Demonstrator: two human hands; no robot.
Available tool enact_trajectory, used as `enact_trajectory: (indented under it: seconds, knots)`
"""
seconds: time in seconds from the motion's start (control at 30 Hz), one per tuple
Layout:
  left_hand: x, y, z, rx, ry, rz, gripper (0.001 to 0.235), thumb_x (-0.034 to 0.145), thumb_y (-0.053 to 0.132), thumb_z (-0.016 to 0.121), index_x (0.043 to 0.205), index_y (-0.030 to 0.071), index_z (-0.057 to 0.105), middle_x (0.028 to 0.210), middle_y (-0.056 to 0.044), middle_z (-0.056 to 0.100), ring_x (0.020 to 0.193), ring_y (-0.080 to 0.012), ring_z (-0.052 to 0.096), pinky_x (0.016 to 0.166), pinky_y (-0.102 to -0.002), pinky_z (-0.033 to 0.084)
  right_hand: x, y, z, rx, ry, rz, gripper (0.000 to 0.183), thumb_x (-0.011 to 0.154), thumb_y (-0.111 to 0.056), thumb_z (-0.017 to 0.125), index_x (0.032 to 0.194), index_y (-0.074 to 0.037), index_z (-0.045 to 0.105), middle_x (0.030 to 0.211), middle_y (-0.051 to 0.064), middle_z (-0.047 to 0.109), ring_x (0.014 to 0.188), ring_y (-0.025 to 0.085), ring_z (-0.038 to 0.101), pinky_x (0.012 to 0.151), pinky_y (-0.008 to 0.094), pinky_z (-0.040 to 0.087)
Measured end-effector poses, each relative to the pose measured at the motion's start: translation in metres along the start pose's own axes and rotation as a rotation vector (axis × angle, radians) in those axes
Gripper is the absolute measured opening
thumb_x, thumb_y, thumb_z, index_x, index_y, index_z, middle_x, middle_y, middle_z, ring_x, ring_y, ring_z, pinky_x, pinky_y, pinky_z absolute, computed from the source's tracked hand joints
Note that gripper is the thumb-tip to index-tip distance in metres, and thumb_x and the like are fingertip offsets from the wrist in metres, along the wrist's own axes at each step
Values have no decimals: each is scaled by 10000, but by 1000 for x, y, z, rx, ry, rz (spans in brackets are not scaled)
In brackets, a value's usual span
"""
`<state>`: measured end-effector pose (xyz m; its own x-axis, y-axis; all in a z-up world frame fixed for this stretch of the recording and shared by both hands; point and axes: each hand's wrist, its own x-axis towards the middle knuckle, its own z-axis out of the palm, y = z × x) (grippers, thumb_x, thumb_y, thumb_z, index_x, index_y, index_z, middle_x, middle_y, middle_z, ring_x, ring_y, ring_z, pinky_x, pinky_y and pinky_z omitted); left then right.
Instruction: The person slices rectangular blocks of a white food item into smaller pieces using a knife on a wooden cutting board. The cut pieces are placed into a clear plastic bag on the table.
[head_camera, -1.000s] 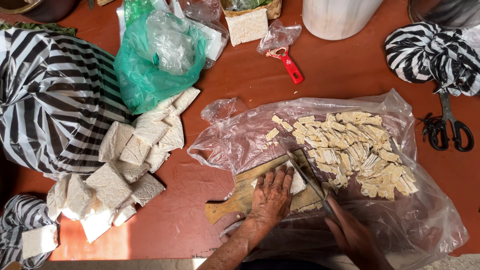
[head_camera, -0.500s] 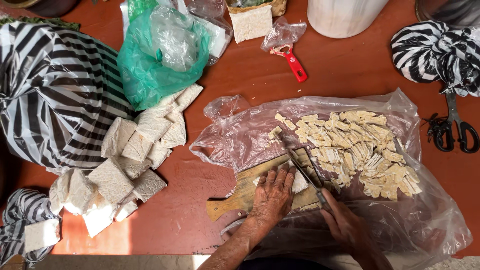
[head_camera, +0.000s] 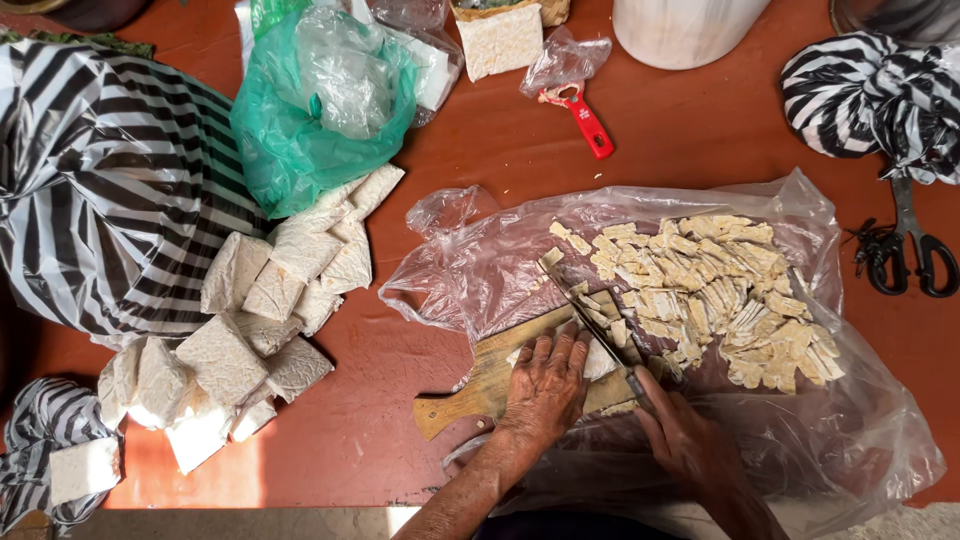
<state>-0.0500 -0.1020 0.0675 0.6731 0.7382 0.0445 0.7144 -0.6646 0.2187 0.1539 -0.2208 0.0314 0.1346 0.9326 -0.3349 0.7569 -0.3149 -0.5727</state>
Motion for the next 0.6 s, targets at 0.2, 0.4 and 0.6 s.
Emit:
enact_trajectory:
  seconds: [0.2, 0.4, 0.6]
  knots:
    - [0, 0, -4, -51, 23, -6, 621, 856, 213, 753, 1396, -4, 537, 1456, -192, 541, 1304, -397, 552, 1070, -528, 462, -56, 5, -27, 232, 236, -283, 615, 889, -235, 666, 1470, -147, 481, 1235, 176, 718, 1087, 326, 750, 843, 412, 602]
    - [0, 0, -1, -47, 22, -11, 670, 833, 213, 747, 1422, -15, 524, 1447, -201, 544, 1292, -403, 558, 1072, -528, 454, -55, 11, -17, 71, 117, -145, 668, 890, -264, 654, 1523, -199, 453, 1209, 165, 727, 1037, 328, 755, 820, 426, 603]
    - [-5, 2, -13, -121, 5, -52, 716, 840, 227, 749, 1468, 11, 481, 1520, -224, 456, 1334, -395, 488, 1126, -510, 400, 14, -8, 4, -103, -157, 93, 710, 1006, -370, 578, 1660, -292, 313, 1132, 110, 746, 869, 299, 765, 766, 417, 626]
